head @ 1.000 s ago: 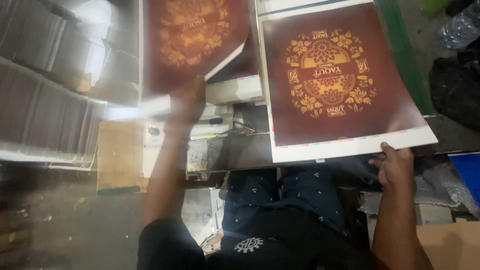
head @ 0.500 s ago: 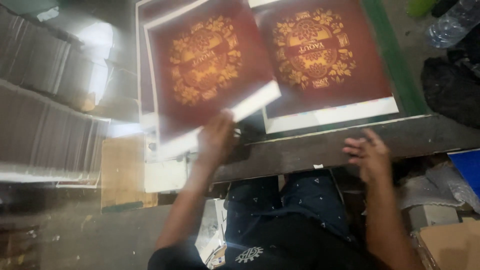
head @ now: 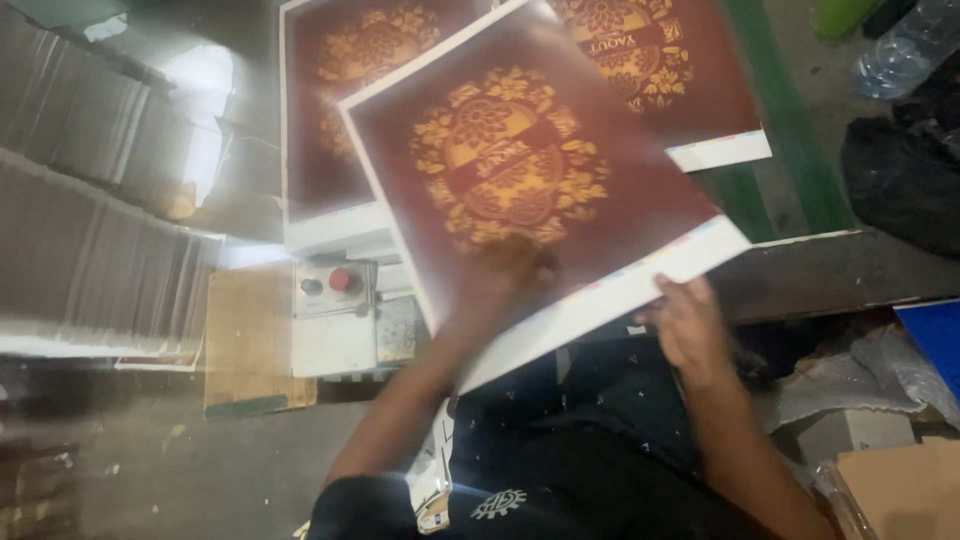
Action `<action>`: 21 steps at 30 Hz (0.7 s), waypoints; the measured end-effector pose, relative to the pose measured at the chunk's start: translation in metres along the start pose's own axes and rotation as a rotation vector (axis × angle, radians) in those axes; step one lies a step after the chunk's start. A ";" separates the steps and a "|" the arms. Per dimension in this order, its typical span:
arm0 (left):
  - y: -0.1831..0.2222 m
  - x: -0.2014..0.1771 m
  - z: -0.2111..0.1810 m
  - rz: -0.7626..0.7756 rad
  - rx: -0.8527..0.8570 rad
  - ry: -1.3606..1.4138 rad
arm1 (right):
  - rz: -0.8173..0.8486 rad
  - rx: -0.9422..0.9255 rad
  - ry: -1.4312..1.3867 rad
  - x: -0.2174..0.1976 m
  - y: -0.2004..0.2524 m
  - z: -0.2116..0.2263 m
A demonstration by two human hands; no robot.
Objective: Sorting and placing printed sheets onto a conveyor belt for processing in a print shop.
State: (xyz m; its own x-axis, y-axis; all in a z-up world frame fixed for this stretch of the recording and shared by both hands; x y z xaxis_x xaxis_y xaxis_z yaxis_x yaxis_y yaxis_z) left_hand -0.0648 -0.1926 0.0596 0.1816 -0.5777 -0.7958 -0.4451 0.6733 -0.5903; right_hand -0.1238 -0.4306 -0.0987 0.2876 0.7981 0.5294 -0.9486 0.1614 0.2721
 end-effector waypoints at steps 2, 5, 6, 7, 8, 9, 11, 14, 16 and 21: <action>0.014 0.001 0.057 0.021 -0.077 -0.003 | -0.073 -0.026 0.008 -0.026 0.010 0.015; 0.058 0.017 0.173 0.379 -0.608 -0.193 | -0.166 -0.110 0.025 -0.073 0.026 0.031; 0.051 -0.001 0.175 0.227 -0.389 -0.272 | -0.200 -0.138 0.022 -0.090 0.033 0.035; 0.049 -0.019 0.173 0.077 -0.167 -0.345 | -0.234 -0.166 0.019 -0.107 0.039 0.039; 0.051 -0.022 0.182 0.077 -0.167 -0.343 | -0.236 -0.165 0.020 -0.124 0.044 0.038; 0.052 -0.020 0.188 0.147 -0.135 -0.414 | -0.235 -0.188 0.013 -0.141 0.049 0.038; 0.056 -0.016 0.203 0.217 -0.103 -0.480 | -0.235 -0.210 0.010 -0.160 0.062 0.042; 0.076 0.002 0.245 0.414 -0.340 -0.317 | -0.279 -0.218 -0.024 -0.184 0.084 0.043; 0.077 0.001 0.251 0.396 -0.297 -0.355 | -0.363 -0.167 0.030 -0.219 0.092 0.030; 0.060 -0.024 0.234 0.387 -0.191 -0.298 | -0.444 -0.142 0.023 -0.232 0.113 0.024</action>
State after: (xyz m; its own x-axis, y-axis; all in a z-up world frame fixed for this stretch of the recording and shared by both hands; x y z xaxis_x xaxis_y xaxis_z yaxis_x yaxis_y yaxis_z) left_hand 0.1091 -0.0300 0.0119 0.2013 -0.1283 -0.9711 -0.6761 0.6991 -0.2325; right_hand -0.2951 -0.6116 -0.1718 0.6681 0.6465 0.3684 -0.7438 0.5666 0.3546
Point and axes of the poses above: each hand's wrist, its own y-axis away from the middle knuckle, its own x-axis out of the palm, z = x × y, the point moved 9 cm from there along -y, towards the middle knuckle, and after that the axes turned 5 degrees about x, right-handed, at the moved point
